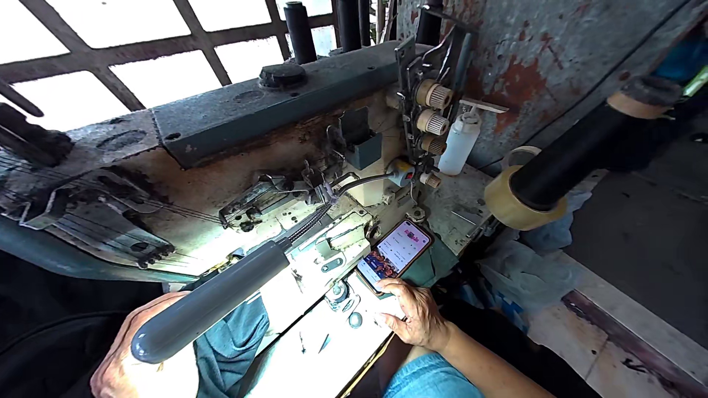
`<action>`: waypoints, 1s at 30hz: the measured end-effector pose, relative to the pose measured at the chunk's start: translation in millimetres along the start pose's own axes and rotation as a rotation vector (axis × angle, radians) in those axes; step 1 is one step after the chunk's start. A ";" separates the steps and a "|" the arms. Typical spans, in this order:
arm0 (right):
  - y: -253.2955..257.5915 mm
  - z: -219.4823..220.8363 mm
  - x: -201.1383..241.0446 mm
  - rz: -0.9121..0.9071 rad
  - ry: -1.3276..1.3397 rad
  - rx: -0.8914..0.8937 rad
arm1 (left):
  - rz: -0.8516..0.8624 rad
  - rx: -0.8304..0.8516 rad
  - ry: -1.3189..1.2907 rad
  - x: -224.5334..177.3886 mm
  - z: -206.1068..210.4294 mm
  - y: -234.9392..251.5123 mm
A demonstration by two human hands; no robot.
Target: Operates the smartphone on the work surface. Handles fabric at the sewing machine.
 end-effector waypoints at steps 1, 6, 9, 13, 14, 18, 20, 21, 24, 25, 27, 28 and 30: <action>-0.3 0.3 -0.2 0.001 0.009 0.002 | 0.010 0.004 -0.001 -0.7 0.0 0.0; 4.9 -6.6 -1.1 0.028 -0.020 0.022 | -0.006 0.006 0.003 -1.4 0.5 0.7; 17.3 -27.8 -14.8 0.114 -0.136 -0.051 | -0.068 -0.015 0.030 1.1 -0.4 1.1; 18.0 -42.5 -43.8 0.235 -0.131 -0.130 | -0.003 -0.001 -0.007 0.0 0.3 0.3; 16.4 -42.0 -46.1 0.237 -0.109 -0.147 | 0.007 -0.004 -0.016 -0.3 0.5 0.3; 15.4 -39.8 -44.0 0.248 -0.098 -0.126 | 0.013 -0.004 -0.015 0.6 0.4 -0.7; 17.2 -39.4 -43.1 0.251 -0.110 -0.115 | 0.027 -0.003 -0.014 2.0 0.0 -1.2; 18.4 -39.3 -42.7 0.253 -0.119 -0.106 | 0.030 -0.007 -0.020 2.6 0.2 -1.3; 22.0 -39.6 -41.9 0.278 -0.135 -0.080 | 0.032 -0.007 -0.028 3.0 0.7 -0.7; 23.3 -40.0 -41.8 0.288 -0.141 -0.076 | 0.028 -0.005 -0.027 2.0 0.8 -0.3; 25.6 -40.1 -41.8 0.314 -0.157 -0.062 | 0.020 -0.003 -0.029 0.0 0.5 0.3; 26.6 -39.9 -41.8 0.328 -0.170 -0.050 | 0.020 -0.003 -0.028 -0.6 0.4 0.2; 28.7 -39.6 -42.0 0.351 -0.201 -0.023 | 0.022 0.002 -0.020 -1.0 0.4 0.4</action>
Point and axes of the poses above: each hand's wrist, its own y-axis towards the middle knuckle, its own z-axis out of the palm, x = y × z, the point moved 6 cm from there along y, towards the middle knuckle, and after that the axes turned 7 degrees about -x, right-handed, at the moved point
